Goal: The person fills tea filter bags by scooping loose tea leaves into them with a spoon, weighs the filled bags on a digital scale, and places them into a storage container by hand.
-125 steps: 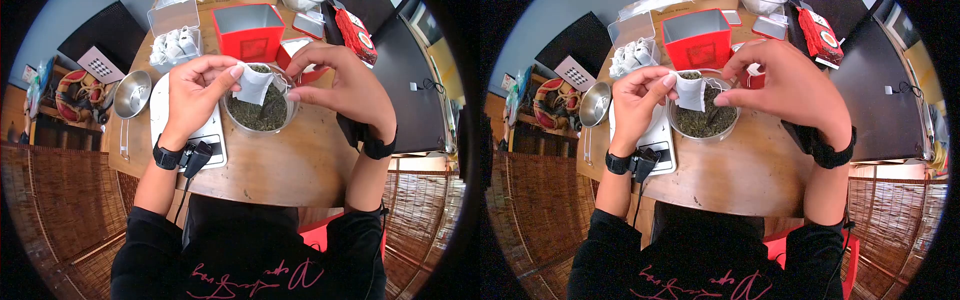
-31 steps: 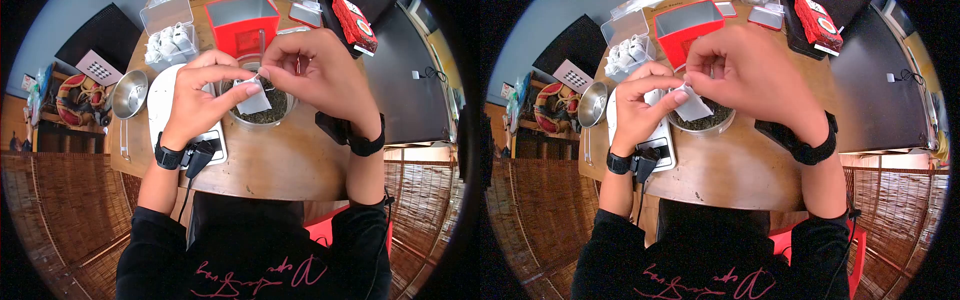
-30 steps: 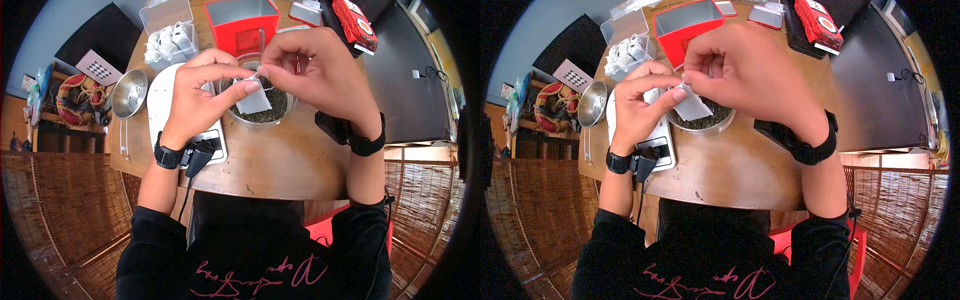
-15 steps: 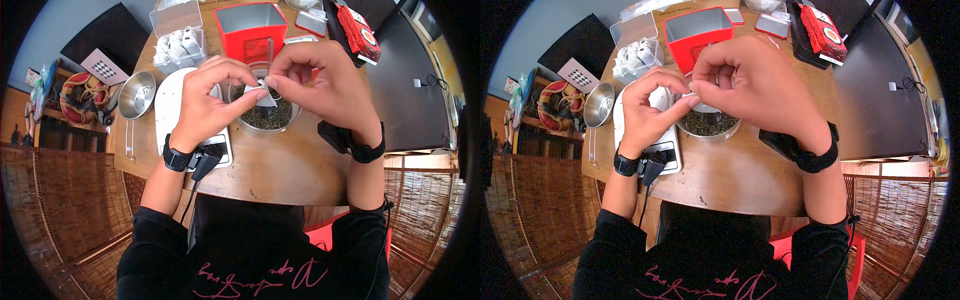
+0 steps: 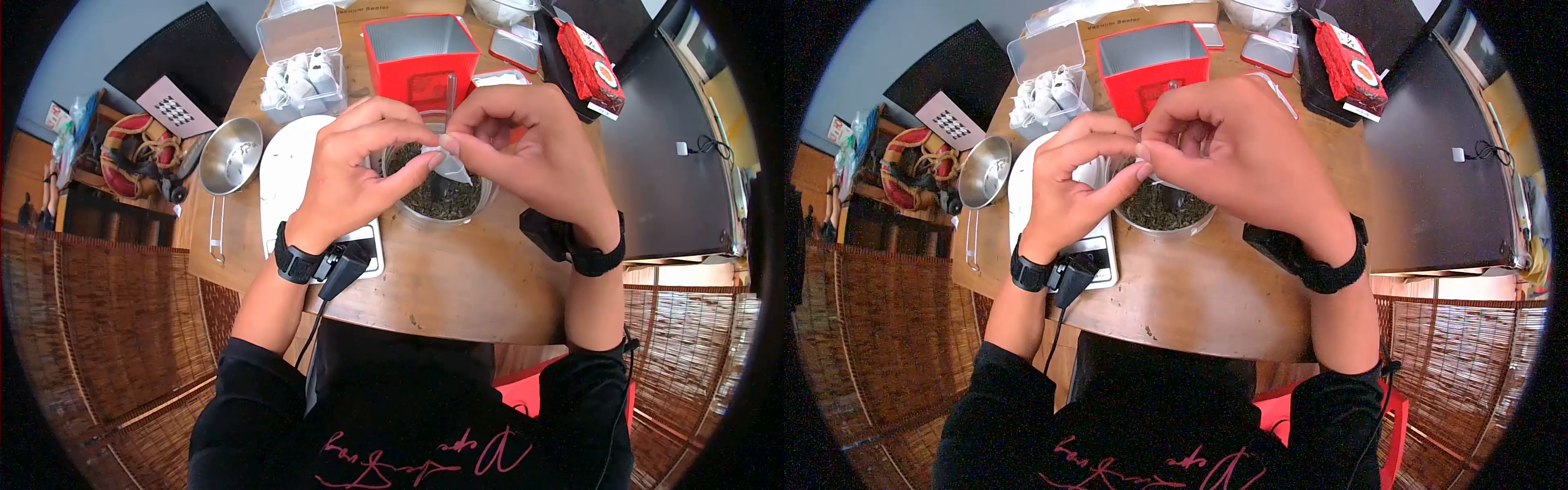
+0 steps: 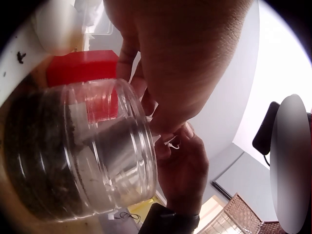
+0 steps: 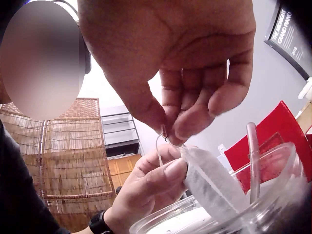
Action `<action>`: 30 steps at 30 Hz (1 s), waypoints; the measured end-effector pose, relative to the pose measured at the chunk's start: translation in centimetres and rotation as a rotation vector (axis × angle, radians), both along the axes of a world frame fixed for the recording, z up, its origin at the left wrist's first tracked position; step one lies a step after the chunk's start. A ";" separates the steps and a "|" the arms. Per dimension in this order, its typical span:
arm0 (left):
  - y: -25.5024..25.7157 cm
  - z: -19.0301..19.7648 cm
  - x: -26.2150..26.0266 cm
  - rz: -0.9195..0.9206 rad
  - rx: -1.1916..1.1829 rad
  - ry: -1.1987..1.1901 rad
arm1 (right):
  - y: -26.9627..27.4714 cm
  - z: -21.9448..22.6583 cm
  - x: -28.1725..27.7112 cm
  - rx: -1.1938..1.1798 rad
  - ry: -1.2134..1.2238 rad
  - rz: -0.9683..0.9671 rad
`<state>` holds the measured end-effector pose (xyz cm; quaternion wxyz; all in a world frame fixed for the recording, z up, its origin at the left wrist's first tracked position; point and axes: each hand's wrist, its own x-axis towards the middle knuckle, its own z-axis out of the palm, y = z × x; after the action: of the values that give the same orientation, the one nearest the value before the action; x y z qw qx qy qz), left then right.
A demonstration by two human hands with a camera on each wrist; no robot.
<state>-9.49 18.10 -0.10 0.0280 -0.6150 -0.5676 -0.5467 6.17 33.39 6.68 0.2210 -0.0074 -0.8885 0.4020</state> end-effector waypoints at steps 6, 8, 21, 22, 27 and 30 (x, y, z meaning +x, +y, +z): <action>-0.1 0.3 0.0 0.031 -0.016 -0.027 | 0.0 0.3 0.2 -0.176 -0.046 0.018; -0.1 0.1 0.0 0.033 -0.021 -0.033 | 0.1 0.4 0.3 -0.272 -0.130 0.033; 0.0 0.2 -0.2 0.000 -0.026 -0.119 | 0.1 0.3 0.3 -0.326 -0.125 0.073; -0.1 0.0 -0.2 -0.032 -0.018 -0.128 | 0.1 0.2 0.2 -0.350 -0.119 0.069; -0.3 0.3 -0.5 -0.068 -0.096 -0.171 | 0.1 0.5 0.3 -0.352 -0.167 0.065; -0.3 0.3 -0.3 -0.059 -0.157 -0.207 | 0.3 0.0 0.3 -0.363 -0.173 0.067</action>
<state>-9.78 17.75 0.21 -0.0953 -0.5720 -0.5900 -0.5618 6.49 33.69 6.70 0.1254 -0.0523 -0.8169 0.5605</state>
